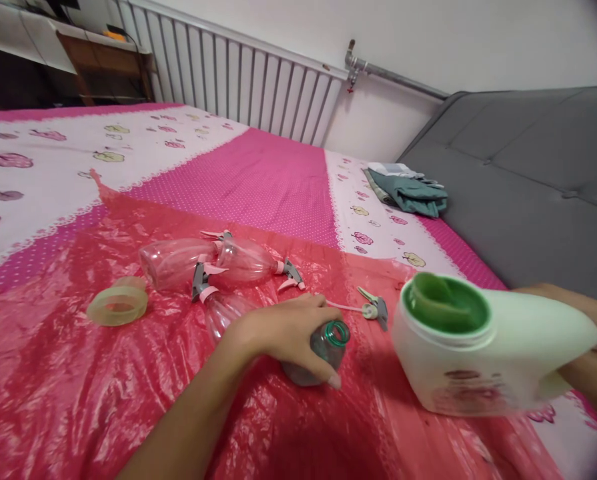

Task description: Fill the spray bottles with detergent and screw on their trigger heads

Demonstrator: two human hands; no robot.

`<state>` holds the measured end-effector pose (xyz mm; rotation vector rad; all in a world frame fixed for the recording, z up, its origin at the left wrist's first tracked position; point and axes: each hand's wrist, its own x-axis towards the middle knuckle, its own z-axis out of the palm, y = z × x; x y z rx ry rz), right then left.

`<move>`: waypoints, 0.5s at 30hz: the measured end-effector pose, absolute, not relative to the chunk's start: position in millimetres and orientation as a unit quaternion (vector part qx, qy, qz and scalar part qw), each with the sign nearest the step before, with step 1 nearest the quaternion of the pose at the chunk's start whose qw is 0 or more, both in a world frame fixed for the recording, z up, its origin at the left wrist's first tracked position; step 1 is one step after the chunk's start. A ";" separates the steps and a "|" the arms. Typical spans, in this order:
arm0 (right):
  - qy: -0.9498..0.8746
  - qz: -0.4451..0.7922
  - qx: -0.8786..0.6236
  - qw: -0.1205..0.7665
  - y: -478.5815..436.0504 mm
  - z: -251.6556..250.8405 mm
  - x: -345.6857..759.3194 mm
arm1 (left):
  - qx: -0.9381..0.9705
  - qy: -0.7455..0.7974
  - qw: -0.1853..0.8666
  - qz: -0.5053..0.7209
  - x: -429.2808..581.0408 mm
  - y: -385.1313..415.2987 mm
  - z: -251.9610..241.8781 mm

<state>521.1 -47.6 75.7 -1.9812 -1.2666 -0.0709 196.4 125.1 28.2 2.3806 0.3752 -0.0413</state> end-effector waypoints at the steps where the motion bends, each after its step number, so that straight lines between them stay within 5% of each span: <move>1: -0.468 -0.033 -0.766 0.439 -46.4 68.5 517.7 | 0.921 0.148 0.359 -0.019 195.6 125.6 29.6; 3: -0.376 -0.020 -0.714 0.590 -40.8 49.6 509.1 | 0.919 0.148 0.365 -0.020 193.2 126.8 32.6; 6: -0.301 -0.035 -0.664 0.684 -28.9 17.4 499.3 | 0.906 0.158 0.391 -0.014 187.4 129.1 37.4; 15: -0.186 -0.038 -0.604 0.774 -16.0 -19.3 507.8 | 0.882 0.186 0.433 -0.005 172.1 143.7 44.9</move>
